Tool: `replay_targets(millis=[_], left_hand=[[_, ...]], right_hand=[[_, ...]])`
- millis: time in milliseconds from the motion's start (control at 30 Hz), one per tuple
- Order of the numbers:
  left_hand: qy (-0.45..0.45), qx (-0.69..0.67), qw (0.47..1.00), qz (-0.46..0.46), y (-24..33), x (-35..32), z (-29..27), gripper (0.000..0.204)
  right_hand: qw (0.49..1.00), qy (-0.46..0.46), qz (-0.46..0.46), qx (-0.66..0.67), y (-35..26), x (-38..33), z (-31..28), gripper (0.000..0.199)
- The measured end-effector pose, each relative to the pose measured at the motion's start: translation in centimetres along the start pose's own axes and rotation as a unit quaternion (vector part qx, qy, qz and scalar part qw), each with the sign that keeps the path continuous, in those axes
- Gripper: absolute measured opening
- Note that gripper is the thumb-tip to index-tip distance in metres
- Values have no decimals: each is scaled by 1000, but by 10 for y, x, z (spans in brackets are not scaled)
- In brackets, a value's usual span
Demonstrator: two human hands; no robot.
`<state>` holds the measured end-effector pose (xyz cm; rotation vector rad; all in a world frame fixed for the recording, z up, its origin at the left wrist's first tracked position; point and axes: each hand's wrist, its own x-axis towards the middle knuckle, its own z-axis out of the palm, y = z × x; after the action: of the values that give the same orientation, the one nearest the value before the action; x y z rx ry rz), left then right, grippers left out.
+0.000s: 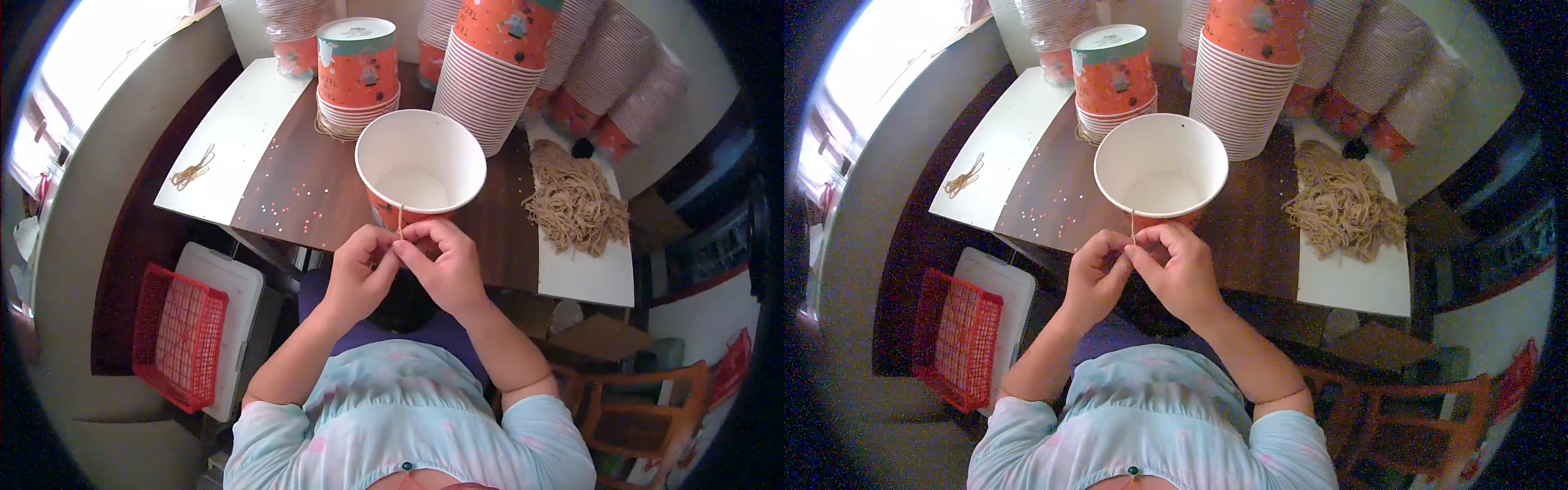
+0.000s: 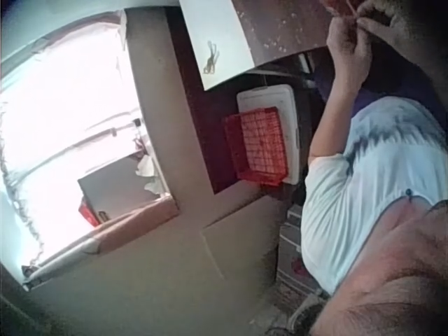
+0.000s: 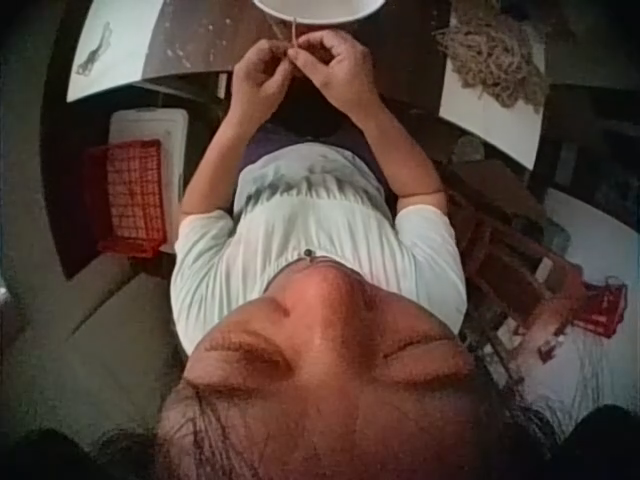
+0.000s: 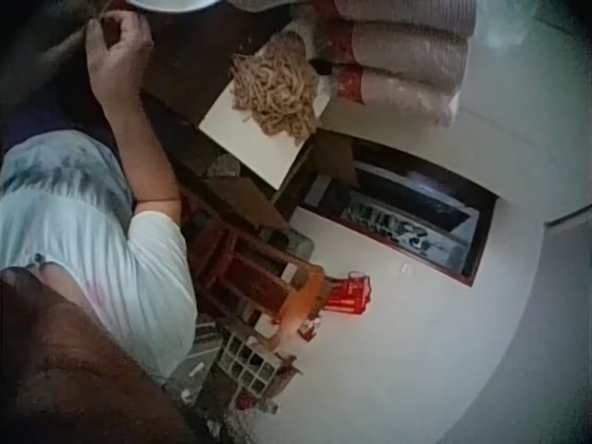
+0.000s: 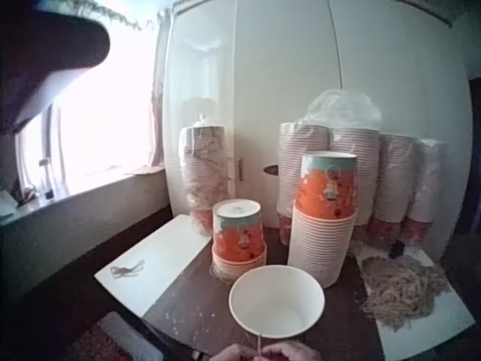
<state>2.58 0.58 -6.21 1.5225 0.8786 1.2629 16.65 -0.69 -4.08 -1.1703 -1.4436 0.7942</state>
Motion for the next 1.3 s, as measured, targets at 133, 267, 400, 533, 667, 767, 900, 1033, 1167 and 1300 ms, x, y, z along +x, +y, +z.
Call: replay_targets(millis=[133,267,400,533,667,767,900,1033,1167,1300], left_hand=[[-2,98,993,68,-1,-1,-5,10],[4,107,994,3,2,-2,-12,15],[8,217,967,133,13,9,-12,32],[-29,287,934,211,14,20,-15,43],[-57,298,912,275,14,28,-15,41],[-82,314,899,296,14,33,-17,36],[-25,278,916,289,-3,34,-14,28],[19,244,949,200,-19,22,-7,21],[65,107,987,100,-29,20,-2,11],[50,-82,991,-95,-15,11,5,8]], right_hand=[[1000,2,2,12,9,0,3,12],[999,24,-19,-9,12,-1,3,10],[996,2,-31,-78,9,-3,1,12],[993,-16,-42,-110,1,-1,-1,13],[991,-25,-55,-120,0,3,-4,13],[993,-31,-43,-105,1,3,-8,12],[994,-25,-9,-105,-9,5,-11,11],[976,1,-104,-191,1,9,-11,10],[894,33,-239,-377,9,9,-9,7],[871,57,-276,-403,14,12,-3,8]])
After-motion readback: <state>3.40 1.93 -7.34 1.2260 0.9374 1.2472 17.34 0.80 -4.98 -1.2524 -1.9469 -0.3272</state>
